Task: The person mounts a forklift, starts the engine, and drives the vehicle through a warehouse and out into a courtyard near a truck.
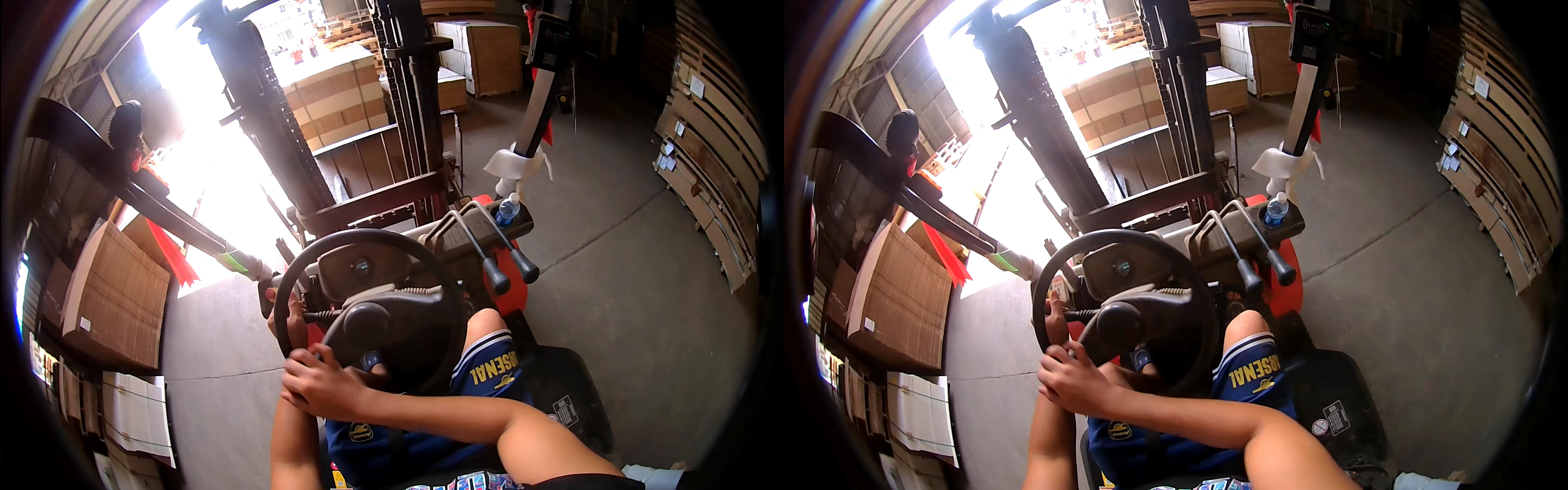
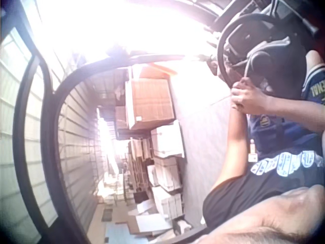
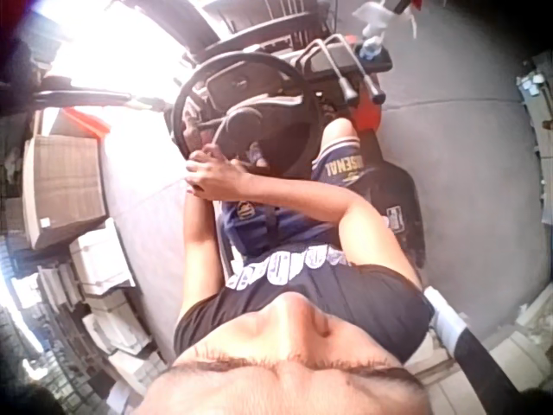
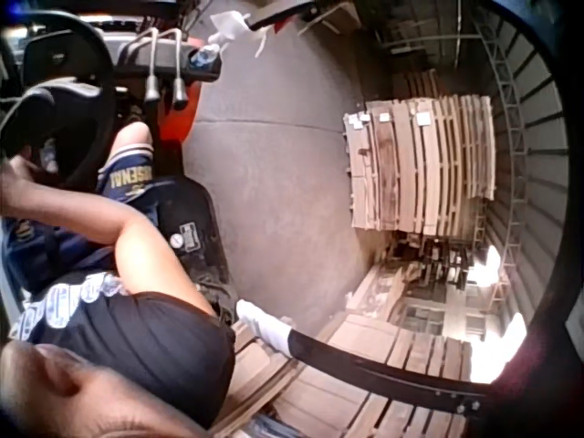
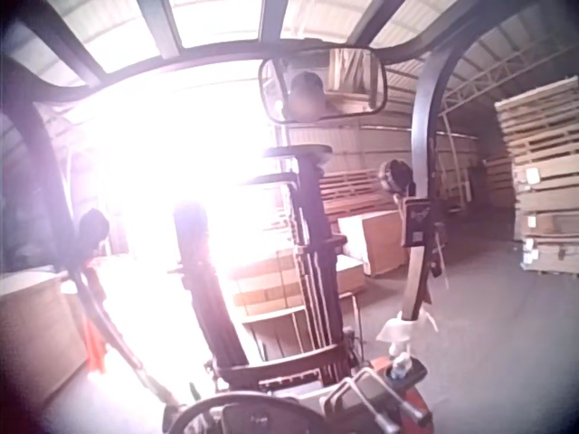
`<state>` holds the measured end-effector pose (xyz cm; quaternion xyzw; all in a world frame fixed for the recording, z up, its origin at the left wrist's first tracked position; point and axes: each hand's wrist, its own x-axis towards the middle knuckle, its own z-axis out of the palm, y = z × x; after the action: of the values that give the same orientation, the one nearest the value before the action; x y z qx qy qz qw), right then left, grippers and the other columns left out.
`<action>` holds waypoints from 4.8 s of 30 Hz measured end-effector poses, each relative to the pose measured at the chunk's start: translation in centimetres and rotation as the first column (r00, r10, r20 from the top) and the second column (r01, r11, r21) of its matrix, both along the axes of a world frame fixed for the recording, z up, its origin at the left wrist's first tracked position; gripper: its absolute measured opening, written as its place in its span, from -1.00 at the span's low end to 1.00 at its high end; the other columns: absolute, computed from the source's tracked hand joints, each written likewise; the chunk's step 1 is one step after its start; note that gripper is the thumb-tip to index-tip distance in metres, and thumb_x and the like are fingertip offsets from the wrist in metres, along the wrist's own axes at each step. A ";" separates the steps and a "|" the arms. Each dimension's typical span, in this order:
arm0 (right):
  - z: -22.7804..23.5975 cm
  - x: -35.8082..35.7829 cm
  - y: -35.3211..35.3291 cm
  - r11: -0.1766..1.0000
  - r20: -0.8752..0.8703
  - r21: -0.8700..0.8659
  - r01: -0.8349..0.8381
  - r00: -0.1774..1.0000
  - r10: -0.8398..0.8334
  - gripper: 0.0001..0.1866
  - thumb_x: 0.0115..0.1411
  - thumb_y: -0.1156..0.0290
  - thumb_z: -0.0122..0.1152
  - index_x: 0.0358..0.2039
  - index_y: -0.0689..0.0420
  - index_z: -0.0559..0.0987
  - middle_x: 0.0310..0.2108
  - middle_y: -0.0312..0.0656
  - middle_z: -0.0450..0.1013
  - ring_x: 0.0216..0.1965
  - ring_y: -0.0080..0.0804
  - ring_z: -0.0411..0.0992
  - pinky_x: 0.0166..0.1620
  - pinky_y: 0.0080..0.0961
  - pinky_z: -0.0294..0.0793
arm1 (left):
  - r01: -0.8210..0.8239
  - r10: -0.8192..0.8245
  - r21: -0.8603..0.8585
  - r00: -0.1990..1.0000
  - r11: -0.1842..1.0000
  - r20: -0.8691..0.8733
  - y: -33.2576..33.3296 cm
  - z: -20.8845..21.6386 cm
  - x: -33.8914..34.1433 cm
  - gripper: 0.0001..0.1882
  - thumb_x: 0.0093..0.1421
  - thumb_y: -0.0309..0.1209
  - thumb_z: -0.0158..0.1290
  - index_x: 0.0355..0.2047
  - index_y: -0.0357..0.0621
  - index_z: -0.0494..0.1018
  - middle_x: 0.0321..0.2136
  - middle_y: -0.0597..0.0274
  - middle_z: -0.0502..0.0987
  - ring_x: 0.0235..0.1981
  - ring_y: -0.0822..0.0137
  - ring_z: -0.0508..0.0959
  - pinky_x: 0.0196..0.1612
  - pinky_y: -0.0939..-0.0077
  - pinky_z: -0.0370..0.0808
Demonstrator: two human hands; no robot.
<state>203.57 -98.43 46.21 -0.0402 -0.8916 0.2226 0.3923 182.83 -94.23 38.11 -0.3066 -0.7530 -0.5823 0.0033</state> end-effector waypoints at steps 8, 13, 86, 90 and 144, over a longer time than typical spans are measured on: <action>-2.6 8.9 1.4 0.946 0.017 0.322 0.034 0.999 -0.042 -0.75 0.42 0.05 0.37 -0.18 -0.08 0.80 0.25 -0.22 0.55 0.51 -0.24 0.32 0.49 0.07 0.07 | 0.275 -0.291 0.139 0.950 0.951 0.109 -0.3 -3.0 -3.4 -0.60 0.68 -0.27 0.14 0.35 -0.26 0.54 -0.08 0.24 0.60 -0.15 0.38 0.64 -0.04 0.42 0.64; -1.2 -1.7 1.8 0.943 -0.141 0.326 0.060 0.990 -0.014 -0.72 0.40 0.11 0.35 -0.28 0.02 0.82 0.22 -0.12 0.59 0.54 -0.10 0.34 0.57 0.14 0.03 | 0.204 -0.270 0.337 0.949 0.919 0.162 -3.2 -4.3 -3.9 -0.61 0.73 -0.31 0.02 0.38 -0.30 0.50 0.07 0.14 0.67 0.02 0.32 0.69 0.13 0.35 0.68; -13.7 30.8 28.7 0.550 0.012 0.418 0.723 0.601 -0.799 -0.19 0.31 0.44 0.52 0.53 -0.11 0.41 0.36 -0.11 0.36 0.57 0.00 0.31 0.66 0.51 -0.04 | 0.683 -0.599 -0.048 0.602 0.729 -0.529 2.2 -9.0 31.2 -0.69 0.21 -0.47 0.48 -0.61 -0.08 0.60 -0.70 0.23 0.59 -0.69 0.27 0.63 -0.49 0.48 0.57; -15.1 30.2 29.2 0.586 -0.018 0.329 0.741 0.625 -0.780 -0.31 0.35 0.40 0.49 0.46 -0.01 0.47 0.40 -0.08 0.42 0.58 -0.01 0.35 0.66 0.56 -0.19 | 0.592 -0.503 -0.028 0.658 0.805 -0.561 1.8 -8.5 31.1 -0.65 0.20 -0.51 0.47 -0.65 -0.05 0.54 -0.73 0.25 0.54 -0.72 0.25 0.60 -0.52 0.45 0.53; -12.0 29.6 30.7 0.495 -0.281 0.369 0.786 0.603 -0.747 -0.57 0.41 0.17 0.37 0.19 0.06 0.80 -0.06 -0.06 0.77 0.25 -0.10 0.61 0.44 -0.04 0.41 | 0.021 0.201 0.497 0.899 0.867 -0.388 3.6 -4.0 14.9 -0.60 0.56 -0.46 0.22 -0.51 -0.17 0.47 -0.71 0.30 0.57 -0.68 0.57 0.52 -0.55 0.55 0.45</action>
<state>233.22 -67.77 34.25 -0.3288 -0.7882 -0.1900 0.4843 197.76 -90.58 34.12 -0.3793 -0.5751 -0.6712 0.2736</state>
